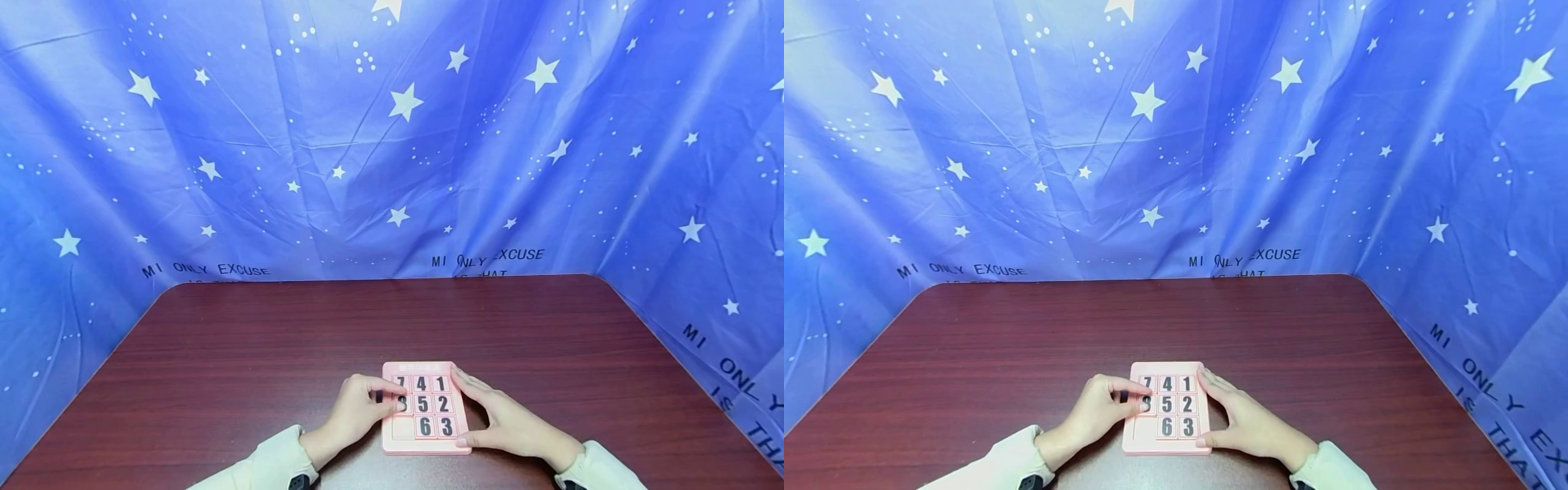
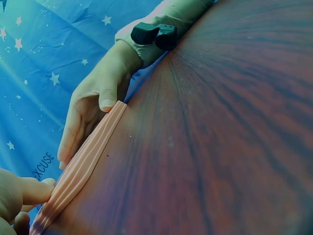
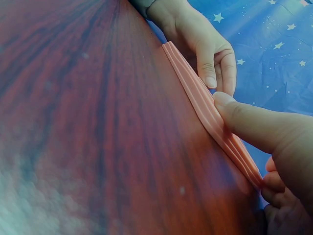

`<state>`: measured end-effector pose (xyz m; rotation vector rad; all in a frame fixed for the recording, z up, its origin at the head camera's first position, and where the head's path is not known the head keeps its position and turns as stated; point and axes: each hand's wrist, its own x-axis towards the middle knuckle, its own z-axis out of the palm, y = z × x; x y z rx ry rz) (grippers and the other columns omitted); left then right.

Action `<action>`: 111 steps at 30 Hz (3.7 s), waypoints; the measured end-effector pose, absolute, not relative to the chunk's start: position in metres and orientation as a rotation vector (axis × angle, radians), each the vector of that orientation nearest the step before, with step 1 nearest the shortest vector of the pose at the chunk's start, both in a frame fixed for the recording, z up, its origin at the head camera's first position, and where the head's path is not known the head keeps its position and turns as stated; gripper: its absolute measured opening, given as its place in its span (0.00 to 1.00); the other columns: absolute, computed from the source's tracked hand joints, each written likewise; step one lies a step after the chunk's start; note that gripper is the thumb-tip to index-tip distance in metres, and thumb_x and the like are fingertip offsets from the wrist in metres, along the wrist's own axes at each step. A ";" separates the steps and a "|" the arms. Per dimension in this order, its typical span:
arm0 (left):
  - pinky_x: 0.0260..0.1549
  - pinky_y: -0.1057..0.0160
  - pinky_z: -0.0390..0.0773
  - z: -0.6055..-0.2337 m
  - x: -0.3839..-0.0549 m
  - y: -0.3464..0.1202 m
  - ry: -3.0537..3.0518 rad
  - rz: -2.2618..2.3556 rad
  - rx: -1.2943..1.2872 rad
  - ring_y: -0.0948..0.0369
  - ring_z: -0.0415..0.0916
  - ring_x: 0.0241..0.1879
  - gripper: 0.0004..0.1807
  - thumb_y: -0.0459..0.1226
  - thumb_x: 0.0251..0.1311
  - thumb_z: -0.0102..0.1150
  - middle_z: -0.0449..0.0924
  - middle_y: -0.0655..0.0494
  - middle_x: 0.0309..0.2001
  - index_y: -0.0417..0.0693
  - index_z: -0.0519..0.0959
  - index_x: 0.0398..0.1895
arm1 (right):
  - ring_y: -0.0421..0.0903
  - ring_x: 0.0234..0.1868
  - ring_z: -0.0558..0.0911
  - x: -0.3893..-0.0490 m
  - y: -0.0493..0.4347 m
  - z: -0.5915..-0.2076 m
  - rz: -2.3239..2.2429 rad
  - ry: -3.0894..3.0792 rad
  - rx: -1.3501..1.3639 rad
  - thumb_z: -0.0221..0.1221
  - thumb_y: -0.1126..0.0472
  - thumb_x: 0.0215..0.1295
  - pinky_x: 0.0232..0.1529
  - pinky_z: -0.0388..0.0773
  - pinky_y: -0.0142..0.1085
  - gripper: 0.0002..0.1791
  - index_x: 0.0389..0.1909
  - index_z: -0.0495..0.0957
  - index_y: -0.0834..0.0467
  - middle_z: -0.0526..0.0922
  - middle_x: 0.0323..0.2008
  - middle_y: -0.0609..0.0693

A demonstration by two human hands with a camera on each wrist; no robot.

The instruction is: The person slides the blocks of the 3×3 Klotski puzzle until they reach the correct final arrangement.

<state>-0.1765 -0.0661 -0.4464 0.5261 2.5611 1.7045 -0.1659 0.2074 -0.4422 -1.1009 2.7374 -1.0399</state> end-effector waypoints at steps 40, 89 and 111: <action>0.31 0.72 0.64 -0.448 -0.143 -0.034 2.706 1.657 0.498 0.68 0.67 0.33 0.14 0.36 0.37 0.74 0.77 0.63 0.32 0.52 0.87 0.33 | 0.60 0.67 0.60 -0.165 0.207 -0.442 -1.031 2.751 -1.132 0.64 0.42 0.54 0.63 0.47 0.19 0.50 0.69 0.55 0.67 0.57 0.70 0.62; 0.24 0.69 0.63 -0.450 -0.145 -0.058 2.707 1.628 0.580 0.70 0.61 0.23 0.09 0.35 0.41 0.73 0.84 0.64 0.27 0.53 0.88 0.30 | 0.60 0.68 0.58 -0.166 0.208 -0.445 -1.054 2.717 -1.110 0.64 0.43 0.54 0.63 0.45 0.19 0.50 0.69 0.55 0.67 0.55 0.70 0.61; 0.22 0.70 0.63 -0.452 -0.141 -0.068 2.720 1.626 0.566 0.70 0.60 0.23 0.09 0.34 0.42 0.72 0.70 0.66 0.20 0.52 0.88 0.30 | 0.60 0.68 0.58 -0.165 0.207 -0.445 -1.035 2.721 -1.075 0.64 0.42 0.53 0.65 0.50 0.24 0.50 0.70 0.55 0.65 0.55 0.71 0.59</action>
